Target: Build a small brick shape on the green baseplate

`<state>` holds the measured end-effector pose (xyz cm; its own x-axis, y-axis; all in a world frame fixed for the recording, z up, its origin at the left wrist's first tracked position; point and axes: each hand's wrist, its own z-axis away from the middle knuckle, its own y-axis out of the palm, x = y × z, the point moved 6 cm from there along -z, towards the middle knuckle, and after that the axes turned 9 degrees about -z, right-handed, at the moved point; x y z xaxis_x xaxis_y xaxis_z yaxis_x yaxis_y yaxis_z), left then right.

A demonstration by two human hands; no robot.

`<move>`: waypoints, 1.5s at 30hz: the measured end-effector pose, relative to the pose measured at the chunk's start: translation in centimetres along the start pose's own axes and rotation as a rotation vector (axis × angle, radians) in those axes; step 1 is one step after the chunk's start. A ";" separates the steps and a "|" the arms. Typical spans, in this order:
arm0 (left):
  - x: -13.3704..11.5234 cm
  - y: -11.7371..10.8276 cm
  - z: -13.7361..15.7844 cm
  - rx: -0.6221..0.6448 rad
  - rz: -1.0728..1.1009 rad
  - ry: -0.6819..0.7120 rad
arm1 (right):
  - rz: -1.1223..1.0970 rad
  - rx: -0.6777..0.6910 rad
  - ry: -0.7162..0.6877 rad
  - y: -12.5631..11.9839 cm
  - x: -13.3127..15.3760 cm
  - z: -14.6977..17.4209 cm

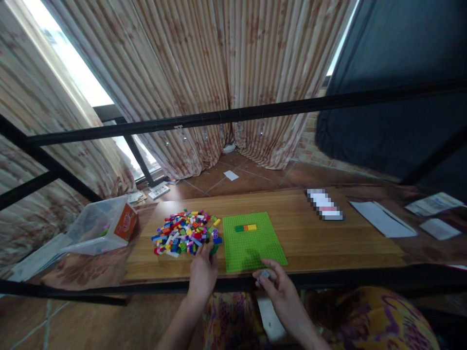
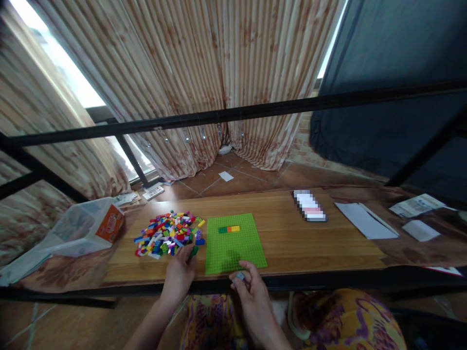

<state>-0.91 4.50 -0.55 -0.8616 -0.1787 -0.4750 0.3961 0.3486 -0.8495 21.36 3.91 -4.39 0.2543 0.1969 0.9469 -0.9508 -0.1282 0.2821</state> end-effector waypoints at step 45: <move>-3.9 7.1 -1.9 0.051 0.124 -0.003 | 0.941 -0.031 -0.403 4.6 1.7 -10.6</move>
<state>4.63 9.45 -4.32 -0.8039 -0.1400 -0.5781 0.5156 0.3206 -0.7946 15.59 13.92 -3.12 -0.5628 -0.3122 0.7654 -0.7982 -0.0357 -0.6014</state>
